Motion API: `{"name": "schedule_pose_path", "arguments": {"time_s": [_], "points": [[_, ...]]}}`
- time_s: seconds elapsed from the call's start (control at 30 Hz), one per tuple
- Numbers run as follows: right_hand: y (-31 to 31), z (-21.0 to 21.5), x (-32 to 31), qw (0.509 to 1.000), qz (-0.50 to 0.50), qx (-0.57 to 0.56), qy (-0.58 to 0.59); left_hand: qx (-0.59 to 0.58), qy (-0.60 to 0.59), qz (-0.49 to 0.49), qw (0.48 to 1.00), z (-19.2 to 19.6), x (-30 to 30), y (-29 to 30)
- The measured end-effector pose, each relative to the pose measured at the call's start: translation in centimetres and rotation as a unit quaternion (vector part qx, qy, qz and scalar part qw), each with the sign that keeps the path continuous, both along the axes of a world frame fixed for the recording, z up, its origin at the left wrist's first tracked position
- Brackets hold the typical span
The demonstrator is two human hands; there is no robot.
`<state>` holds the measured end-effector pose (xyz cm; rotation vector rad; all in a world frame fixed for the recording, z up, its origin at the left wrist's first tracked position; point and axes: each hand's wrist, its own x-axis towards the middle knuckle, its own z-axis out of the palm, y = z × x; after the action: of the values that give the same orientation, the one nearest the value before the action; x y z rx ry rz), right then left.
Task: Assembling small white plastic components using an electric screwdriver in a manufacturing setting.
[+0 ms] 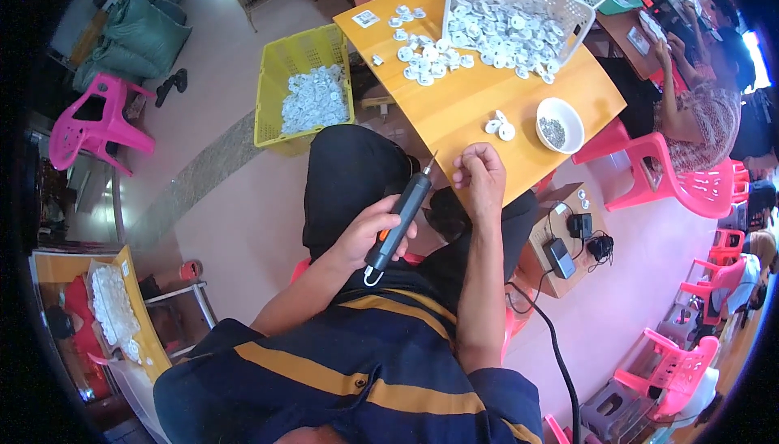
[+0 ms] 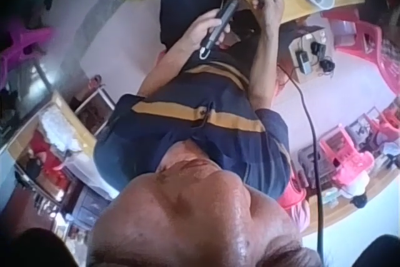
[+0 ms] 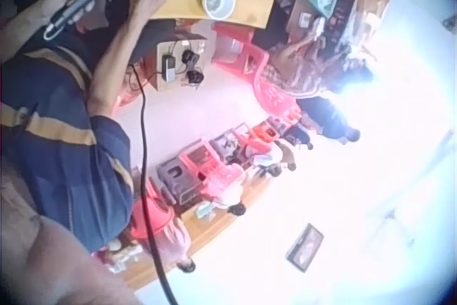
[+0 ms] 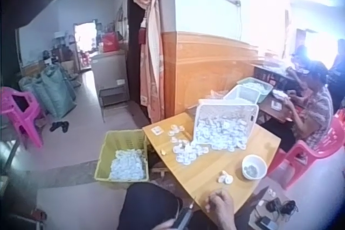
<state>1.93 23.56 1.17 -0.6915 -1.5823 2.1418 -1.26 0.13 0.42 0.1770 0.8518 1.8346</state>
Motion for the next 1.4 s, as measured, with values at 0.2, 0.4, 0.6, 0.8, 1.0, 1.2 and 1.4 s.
{"name": "schedule_pose_path", "arguments": {"time_s": [0.2,0.4,0.6,0.8,1.0,1.2,1.4], "points": [[0.6,-1.1,0.3,0.999,-0.011,-0.024,0.025,-0.013,0.027,-0.026,0.999,0.5,0.4,0.2],[1.7,-1.3,1.4,1.000,0.001,0.026,0.003,-0.047,0.095,-0.043,0.993,1.2,0.6,0.2],[2.5,-1.3,2.8,0.998,0.049,0.033,-0.030,-0.056,0.139,-0.071,0.986,1.3,1.0,0.5],[2.4,-0.7,3.4,0.994,0.100,0.026,-0.035,-0.058,0.171,-0.082,0.980,1.2,1.2,0.8],[2.2,0.0,3.6,0.995,0.099,-0.021,-0.016,-0.069,0.197,-0.091,0.974,1.9,1.4,0.9],[2.7,-0.9,3.8,0.993,0.104,-0.052,0.004,-0.073,0.199,-0.091,0.973,2.2,1.3,0.9],[2.9,-1.3,3.7,0.989,0.131,-0.070,0.012,-0.070,0.212,-0.096,0.970,1.8,1.2,0.8]]}}
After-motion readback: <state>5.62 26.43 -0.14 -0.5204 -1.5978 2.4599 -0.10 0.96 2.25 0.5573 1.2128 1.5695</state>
